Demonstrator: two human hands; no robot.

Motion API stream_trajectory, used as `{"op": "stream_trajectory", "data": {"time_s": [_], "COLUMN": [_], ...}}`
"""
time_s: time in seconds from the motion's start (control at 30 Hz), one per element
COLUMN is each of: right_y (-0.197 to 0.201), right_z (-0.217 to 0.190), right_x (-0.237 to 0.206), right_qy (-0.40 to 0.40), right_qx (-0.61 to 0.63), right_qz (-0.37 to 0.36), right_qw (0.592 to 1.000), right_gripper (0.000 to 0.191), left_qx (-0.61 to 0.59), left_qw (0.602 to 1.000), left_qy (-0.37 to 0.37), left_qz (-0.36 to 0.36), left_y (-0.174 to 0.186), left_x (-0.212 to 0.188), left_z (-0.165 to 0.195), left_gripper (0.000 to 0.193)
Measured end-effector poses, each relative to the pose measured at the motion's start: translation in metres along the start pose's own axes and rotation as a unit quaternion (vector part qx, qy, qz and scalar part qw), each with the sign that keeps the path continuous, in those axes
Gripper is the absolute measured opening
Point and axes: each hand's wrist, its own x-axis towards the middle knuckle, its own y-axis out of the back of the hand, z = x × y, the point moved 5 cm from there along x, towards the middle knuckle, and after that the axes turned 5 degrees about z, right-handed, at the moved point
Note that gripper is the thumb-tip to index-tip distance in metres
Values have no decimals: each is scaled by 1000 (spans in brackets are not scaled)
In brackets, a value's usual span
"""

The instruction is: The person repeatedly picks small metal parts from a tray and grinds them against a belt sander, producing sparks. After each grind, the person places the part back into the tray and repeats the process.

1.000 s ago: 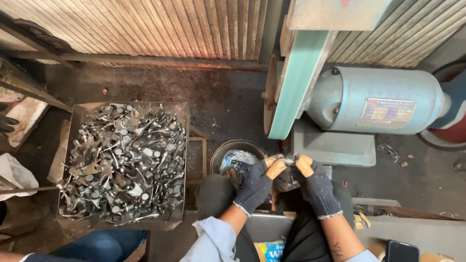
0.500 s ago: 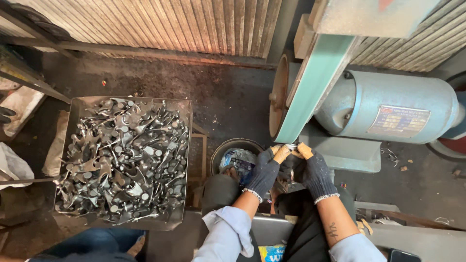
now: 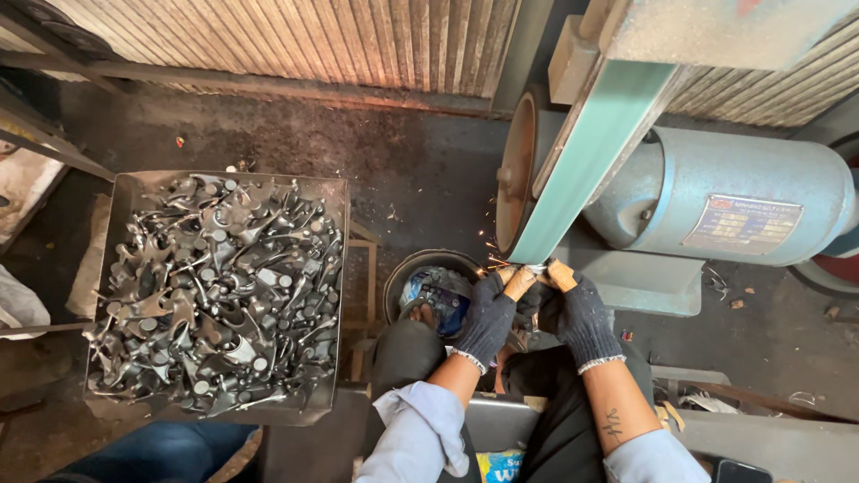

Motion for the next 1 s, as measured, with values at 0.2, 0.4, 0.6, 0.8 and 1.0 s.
{"op": "stream_trajectory", "data": {"time_s": [0.2, 0.4, 0.6, 0.8, 1.0], "right_y": [0, 13, 25, 76, 80], "right_z": [0, 0, -35, -25, -33], "right_x": [0, 0, -61, -121, -159], "right_qy": [-8, -4, 400, 182, 285], "right_qx": [1, -41, -580, -204, -353], "right_qz": [9, 37, -22, -58, -130], "right_qw": [1000, 998, 709, 960, 882], "right_gripper": [30, 29, 40, 29, 26], "left_qx": [22, 1, 170, 369, 413], "left_qw": [998, 1000, 964, 788, 760], "left_qy": [-61, 13, -164, -455, -483], "left_qz": [-13, -10, -120, -190, -136], "left_y": [0, -3, -25, -42, -37], "left_x": [3, 1, -56, -152, -189], "left_z": [-2, -4, 48, 74, 68], "left_gripper": [26, 27, 24, 22, 32]}}
